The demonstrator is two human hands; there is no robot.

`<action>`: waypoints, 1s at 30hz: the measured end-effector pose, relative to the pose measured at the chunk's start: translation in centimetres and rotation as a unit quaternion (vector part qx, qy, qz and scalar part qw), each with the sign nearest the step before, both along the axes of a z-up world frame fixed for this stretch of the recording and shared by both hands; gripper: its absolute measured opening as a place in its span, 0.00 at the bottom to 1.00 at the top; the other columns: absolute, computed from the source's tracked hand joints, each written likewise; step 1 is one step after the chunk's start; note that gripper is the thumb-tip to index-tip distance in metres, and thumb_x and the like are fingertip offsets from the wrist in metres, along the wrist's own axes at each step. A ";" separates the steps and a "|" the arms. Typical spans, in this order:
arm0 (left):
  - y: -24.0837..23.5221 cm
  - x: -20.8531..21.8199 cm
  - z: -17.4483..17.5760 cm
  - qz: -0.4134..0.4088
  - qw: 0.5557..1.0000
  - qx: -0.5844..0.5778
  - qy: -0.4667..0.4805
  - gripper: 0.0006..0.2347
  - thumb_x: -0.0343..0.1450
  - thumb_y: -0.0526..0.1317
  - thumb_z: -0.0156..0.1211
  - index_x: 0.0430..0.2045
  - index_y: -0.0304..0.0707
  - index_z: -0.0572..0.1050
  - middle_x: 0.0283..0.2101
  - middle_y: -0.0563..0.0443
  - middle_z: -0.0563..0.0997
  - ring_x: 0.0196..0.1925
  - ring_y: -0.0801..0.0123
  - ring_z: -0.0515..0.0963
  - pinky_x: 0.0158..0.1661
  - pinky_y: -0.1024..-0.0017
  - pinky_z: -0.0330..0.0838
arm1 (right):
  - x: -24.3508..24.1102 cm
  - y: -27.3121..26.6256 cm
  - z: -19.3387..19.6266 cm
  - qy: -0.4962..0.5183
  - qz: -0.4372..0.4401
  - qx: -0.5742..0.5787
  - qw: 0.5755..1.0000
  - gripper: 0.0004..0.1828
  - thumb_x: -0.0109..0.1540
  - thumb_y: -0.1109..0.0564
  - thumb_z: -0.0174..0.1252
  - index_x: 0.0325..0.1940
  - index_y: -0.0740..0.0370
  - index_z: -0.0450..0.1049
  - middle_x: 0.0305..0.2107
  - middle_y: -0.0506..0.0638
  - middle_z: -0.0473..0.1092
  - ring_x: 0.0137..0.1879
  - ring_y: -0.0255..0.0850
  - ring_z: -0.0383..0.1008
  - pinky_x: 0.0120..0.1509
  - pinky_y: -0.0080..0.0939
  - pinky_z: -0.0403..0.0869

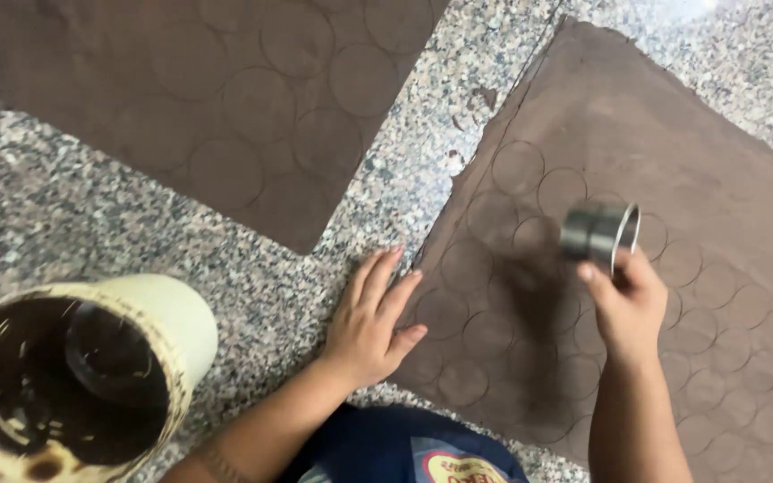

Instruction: Using a circular cutter to stamp out circles from a sheet of modelling chocolate.

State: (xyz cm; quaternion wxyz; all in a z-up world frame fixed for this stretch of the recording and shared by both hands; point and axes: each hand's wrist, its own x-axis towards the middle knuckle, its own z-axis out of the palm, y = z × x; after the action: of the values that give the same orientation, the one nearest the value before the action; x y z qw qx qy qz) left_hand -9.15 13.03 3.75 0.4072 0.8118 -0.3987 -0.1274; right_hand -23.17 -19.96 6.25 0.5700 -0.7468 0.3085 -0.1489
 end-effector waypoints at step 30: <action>-1.0 1.0 -0.3 0.012 1.000 0.014 0.021 0.26 0.79 0.57 0.41 0.54 0.30 0.74 0.68 0.31 0.66 0.71 0.40 0.64 0.69 0.44 0.56 | 15.1 -3.9 -2.1 0.079 0.122 -0.363 0.921 0.19 0.63 0.60 0.74 0.53 0.65 0.74 0.48 0.56 0.73 0.53 0.48 0.77 0.56 0.43 0.75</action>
State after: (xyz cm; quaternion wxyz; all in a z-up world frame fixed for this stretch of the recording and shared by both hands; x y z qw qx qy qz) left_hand -8.19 12.01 3.42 0.4054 0.8194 -0.3785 -0.1449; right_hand -8.02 -23.83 4.12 0.2476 -0.9435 0.1841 -0.1207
